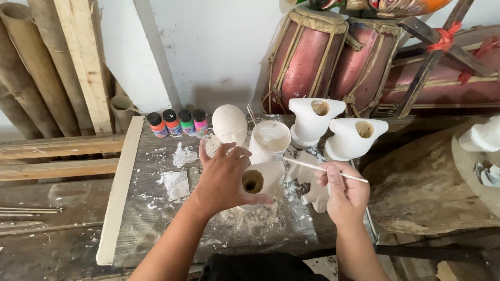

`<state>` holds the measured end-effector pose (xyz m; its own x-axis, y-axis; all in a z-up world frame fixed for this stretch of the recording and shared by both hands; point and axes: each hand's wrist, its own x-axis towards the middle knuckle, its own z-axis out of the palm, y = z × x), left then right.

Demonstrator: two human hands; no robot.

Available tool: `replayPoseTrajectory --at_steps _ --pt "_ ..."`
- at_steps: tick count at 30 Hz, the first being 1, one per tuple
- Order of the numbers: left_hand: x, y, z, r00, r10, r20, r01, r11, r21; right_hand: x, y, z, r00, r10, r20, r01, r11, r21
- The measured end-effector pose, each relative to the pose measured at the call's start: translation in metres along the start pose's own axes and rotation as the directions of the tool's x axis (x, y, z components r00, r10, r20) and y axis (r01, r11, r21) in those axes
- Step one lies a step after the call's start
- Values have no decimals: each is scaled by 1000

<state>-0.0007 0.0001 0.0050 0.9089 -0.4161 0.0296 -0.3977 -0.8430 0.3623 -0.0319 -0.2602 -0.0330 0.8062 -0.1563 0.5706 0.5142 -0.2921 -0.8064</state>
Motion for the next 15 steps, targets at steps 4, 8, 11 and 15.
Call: replayPoseTrajectory --at_steps 4,8,11,15 --pt "0 -2 3 1000 2 -19 -2 1000 3 -2 -13 5 999 31 -13 -30 995 99" --pt "0 -1 3 999 17 -32 -17 1000 4 -3 -13 5 998 30 52 -33 998 61" --pt "0 -1 1 1000 9 -23 -9 1000 -10 0 0 -1 1000 12 11 -12 998 58" --pt "1 0 0 1000 1 -5 -1 1000 -16 -4 -27 10 998 49 41 -54 990 131"
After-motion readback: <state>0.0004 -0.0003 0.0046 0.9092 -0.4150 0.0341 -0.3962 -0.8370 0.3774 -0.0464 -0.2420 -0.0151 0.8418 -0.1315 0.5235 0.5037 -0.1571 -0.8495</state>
